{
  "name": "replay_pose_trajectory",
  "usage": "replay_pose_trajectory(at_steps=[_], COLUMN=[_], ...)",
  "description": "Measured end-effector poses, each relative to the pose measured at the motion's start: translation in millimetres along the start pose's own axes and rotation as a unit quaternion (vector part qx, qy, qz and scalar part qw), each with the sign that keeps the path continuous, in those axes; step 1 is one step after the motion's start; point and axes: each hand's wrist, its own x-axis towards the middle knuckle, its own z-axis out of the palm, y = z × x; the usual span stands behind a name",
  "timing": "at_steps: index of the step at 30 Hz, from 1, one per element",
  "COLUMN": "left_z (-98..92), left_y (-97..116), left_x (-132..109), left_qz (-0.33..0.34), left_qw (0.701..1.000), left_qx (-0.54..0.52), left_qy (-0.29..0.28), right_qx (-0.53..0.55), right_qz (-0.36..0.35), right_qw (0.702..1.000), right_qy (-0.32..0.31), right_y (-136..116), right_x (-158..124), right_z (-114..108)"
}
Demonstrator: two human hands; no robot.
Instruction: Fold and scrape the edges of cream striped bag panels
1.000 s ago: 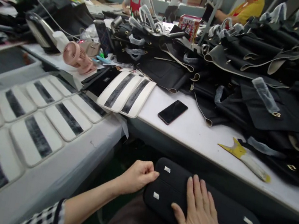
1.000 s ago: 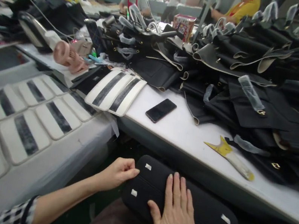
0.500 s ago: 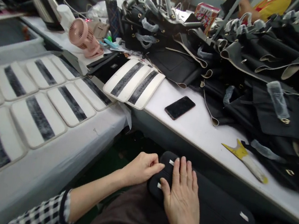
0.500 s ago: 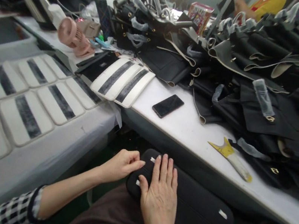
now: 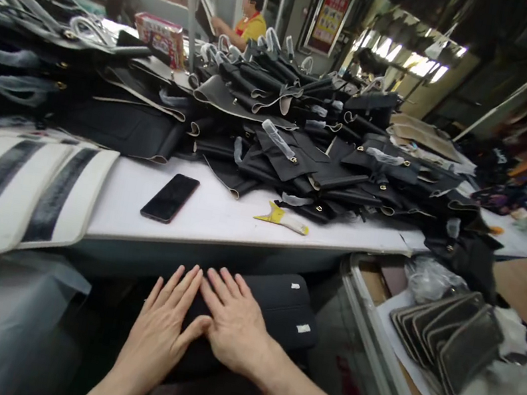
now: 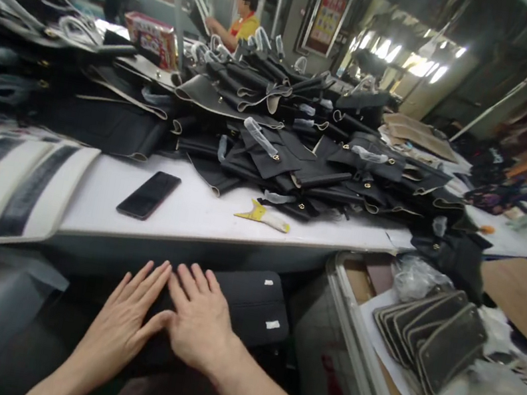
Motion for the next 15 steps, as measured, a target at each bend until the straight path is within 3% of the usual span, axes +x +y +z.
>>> replay_pose_trajectory(at_steps=[5, 8, 12, 15], left_z=[-3.3, -4.8, -2.4, 0.8], left_y=[1.8, 7.1, 4.7, -3.7], left_x=[-0.9, 2.6, 3.9, 3.1], left_qz=[-0.024, -0.039, -0.025, 0.002], left_qw=[0.998, 0.997, 0.997, 0.997], left_qx=[0.052, 0.059, 0.069, 0.067], left_qy=[-0.019, -0.023, 0.001, 0.034], right_qx=[-0.069, -0.054, 0.124, 0.321], right_qz=[0.184, 0.230, 0.268, 0.306], right_qw=[0.979, 0.968, 0.944, 0.878], right_qy=[0.052, 0.091, 0.150, 0.180], right_y=[80.0, 108.2, 122.8, 134.2], right_x=[-50.5, -69.8, -74.3, -74.1], right_z=[-21.9, -19.5, -11.6, -8.8])
